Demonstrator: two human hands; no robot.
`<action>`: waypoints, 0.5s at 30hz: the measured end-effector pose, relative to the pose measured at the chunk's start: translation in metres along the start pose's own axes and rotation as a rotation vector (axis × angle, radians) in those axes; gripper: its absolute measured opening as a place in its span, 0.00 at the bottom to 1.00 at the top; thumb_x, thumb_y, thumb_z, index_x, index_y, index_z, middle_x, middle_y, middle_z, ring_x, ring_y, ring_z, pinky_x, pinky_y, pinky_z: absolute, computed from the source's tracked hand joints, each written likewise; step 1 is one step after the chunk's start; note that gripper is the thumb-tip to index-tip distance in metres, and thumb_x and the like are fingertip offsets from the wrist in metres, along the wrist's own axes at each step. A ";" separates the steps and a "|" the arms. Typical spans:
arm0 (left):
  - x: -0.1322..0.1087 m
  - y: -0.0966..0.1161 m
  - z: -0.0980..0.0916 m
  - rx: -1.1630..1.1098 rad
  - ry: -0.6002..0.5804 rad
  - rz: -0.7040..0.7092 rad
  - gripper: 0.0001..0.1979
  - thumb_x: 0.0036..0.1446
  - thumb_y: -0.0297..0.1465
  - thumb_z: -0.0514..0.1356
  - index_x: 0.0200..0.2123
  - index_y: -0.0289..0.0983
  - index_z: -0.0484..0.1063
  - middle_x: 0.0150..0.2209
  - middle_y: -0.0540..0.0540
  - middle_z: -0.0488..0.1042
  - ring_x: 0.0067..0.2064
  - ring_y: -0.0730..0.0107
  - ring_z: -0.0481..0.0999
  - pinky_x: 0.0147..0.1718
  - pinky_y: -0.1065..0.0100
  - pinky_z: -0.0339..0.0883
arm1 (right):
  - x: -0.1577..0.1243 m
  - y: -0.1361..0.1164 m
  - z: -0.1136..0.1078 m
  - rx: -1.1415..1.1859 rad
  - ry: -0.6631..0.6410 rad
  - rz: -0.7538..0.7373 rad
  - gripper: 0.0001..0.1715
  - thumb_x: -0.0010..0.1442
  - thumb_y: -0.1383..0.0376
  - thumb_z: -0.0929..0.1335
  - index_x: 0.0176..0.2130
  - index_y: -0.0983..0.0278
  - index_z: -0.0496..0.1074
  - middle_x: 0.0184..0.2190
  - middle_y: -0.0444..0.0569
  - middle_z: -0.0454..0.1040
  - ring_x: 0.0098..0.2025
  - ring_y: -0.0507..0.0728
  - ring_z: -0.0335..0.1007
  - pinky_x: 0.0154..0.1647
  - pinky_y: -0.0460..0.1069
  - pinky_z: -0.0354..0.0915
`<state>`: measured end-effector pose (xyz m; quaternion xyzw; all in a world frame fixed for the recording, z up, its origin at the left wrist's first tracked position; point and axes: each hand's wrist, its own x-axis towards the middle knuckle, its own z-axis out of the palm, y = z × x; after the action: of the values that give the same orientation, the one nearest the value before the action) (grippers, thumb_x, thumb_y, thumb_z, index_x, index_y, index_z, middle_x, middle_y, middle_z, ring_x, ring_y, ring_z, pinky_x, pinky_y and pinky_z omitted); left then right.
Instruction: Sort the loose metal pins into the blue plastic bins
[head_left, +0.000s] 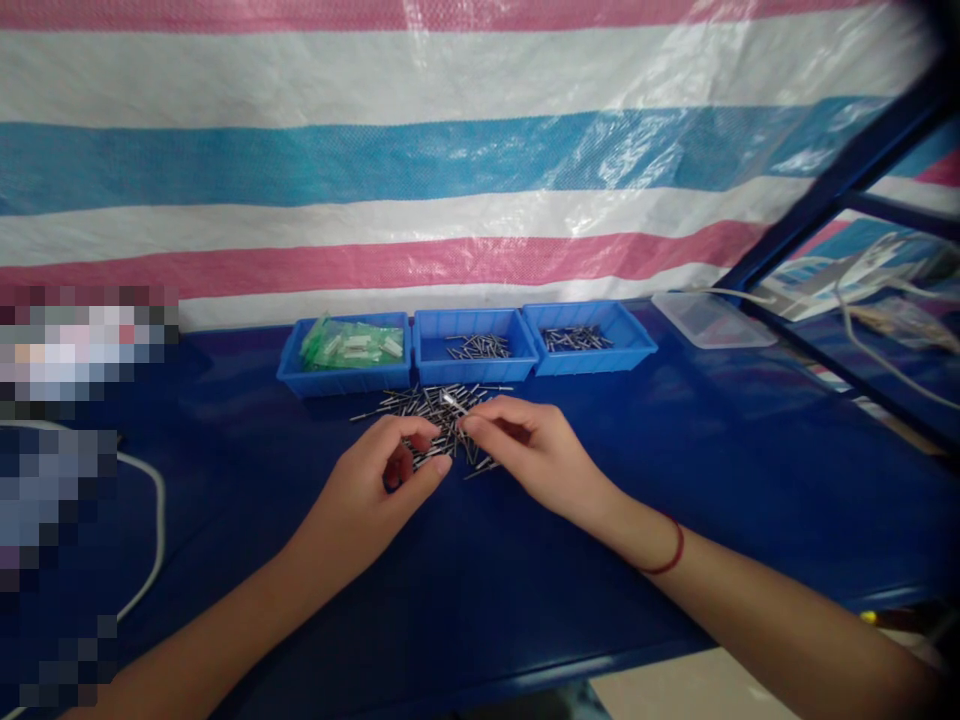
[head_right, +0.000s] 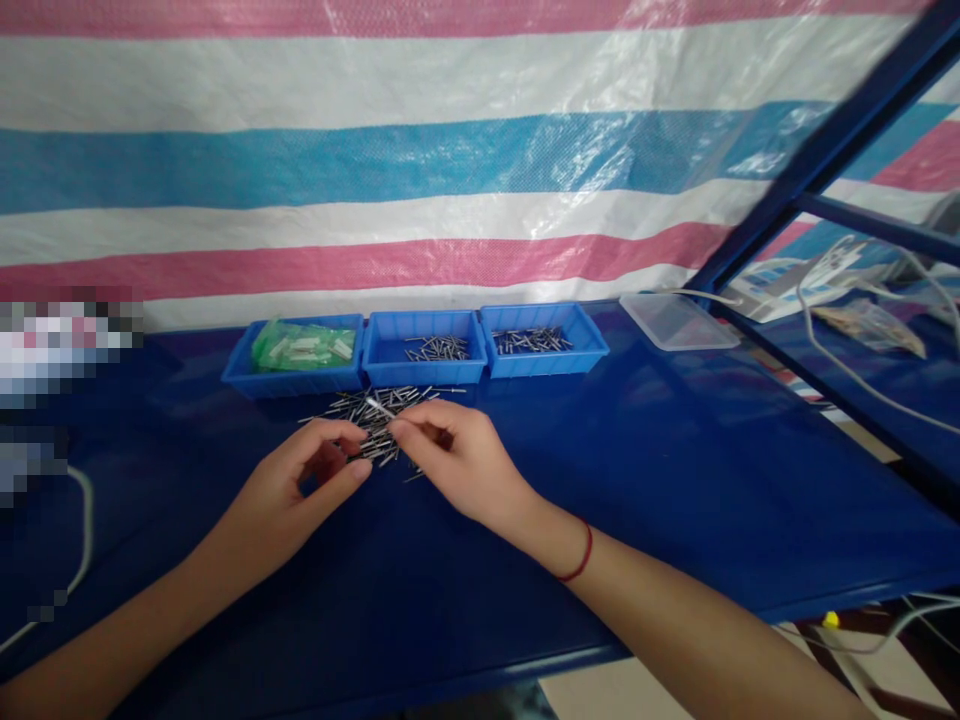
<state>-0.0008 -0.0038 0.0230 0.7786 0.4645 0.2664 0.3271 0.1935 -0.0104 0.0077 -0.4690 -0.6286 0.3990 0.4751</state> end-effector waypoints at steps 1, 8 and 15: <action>0.000 0.000 -0.001 0.031 -0.010 0.009 0.12 0.59 0.36 0.58 0.44 0.38 0.68 0.35 0.50 0.70 0.30 0.74 0.69 0.30 0.71 0.64 | 0.004 0.002 -0.004 0.088 0.071 0.064 0.11 0.58 0.59 0.67 0.31 0.65 0.75 0.22 0.43 0.67 0.23 0.48 0.58 0.22 0.45 0.56; 0.002 -0.009 0.000 0.314 -0.065 0.245 0.09 0.62 0.33 0.54 0.43 0.38 0.71 0.43 0.45 0.71 0.43 0.66 0.71 0.45 0.64 0.64 | 0.035 0.016 -0.054 0.606 0.530 0.297 0.16 0.48 0.56 0.74 0.32 0.65 0.74 0.18 0.37 0.58 0.17 0.44 0.49 0.14 0.41 0.48; 0.010 -0.024 -0.004 0.632 -0.102 0.292 0.09 0.61 0.35 0.57 0.40 0.38 0.72 0.41 0.45 0.73 0.43 0.60 0.71 0.44 0.59 0.62 | 0.035 0.011 -0.056 0.721 0.426 0.411 0.12 0.51 0.59 0.72 0.27 0.66 0.71 0.17 0.37 0.57 0.16 0.44 0.48 0.12 0.40 0.44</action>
<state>-0.0123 0.0148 0.0084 0.9118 0.3911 0.1143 0.0512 0.2466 0.0289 0.0183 -0.4604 -0.2320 0.5726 0.6374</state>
